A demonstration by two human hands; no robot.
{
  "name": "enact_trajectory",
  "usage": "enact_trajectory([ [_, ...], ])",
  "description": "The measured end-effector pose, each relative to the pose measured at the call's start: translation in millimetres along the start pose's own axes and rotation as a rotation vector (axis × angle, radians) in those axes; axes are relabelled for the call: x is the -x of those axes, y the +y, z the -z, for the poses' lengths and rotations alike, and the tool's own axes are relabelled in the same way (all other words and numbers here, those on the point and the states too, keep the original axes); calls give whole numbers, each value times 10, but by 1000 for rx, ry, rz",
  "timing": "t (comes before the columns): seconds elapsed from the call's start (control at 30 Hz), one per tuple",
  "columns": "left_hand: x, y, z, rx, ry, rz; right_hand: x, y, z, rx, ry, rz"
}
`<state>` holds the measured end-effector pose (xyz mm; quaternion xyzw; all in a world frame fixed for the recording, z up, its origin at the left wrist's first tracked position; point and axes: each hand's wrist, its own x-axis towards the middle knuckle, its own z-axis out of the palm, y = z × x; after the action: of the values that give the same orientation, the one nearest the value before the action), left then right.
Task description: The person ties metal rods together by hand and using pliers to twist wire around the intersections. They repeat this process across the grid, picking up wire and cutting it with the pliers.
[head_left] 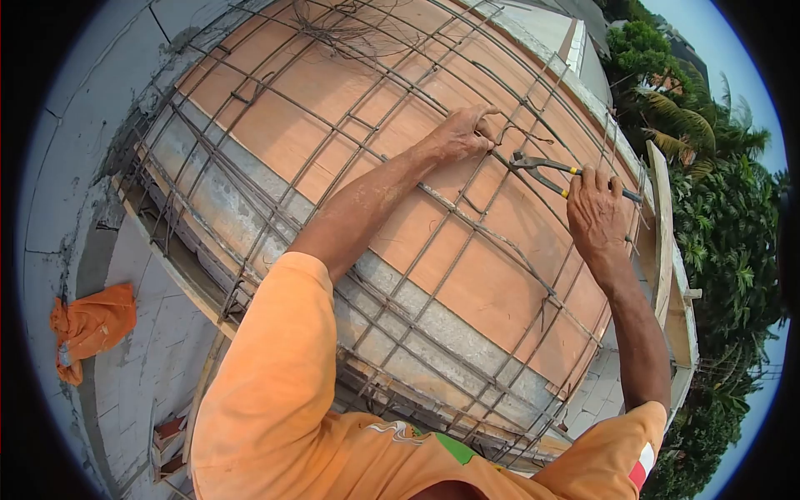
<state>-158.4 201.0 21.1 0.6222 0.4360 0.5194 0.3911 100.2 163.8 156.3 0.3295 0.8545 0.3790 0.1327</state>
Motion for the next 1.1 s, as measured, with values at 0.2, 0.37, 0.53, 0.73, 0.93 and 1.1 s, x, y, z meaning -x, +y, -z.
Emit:
enact_trajectory([
  [0.2,1,-40,-13,28,-17,-2,-302,6,9,160,-44,20],
  [0.37,-6,-8,-5,17,-22,10,-473,26,28,218,29,71],
  [0.53,6,30,4,29,-13,6,-558,50,140,197,-42,78],
  [0.73,29,-71,-17,27,9,-13,-510,45,108,139,26,153],
  [0.93,-406,-615,-229,-285,133,-201,-587,265,-125,-118,-144,240],
  [1.1,-611,-910,-414,165,109,6,-869,245,363,-1223,-1024,-229],
])
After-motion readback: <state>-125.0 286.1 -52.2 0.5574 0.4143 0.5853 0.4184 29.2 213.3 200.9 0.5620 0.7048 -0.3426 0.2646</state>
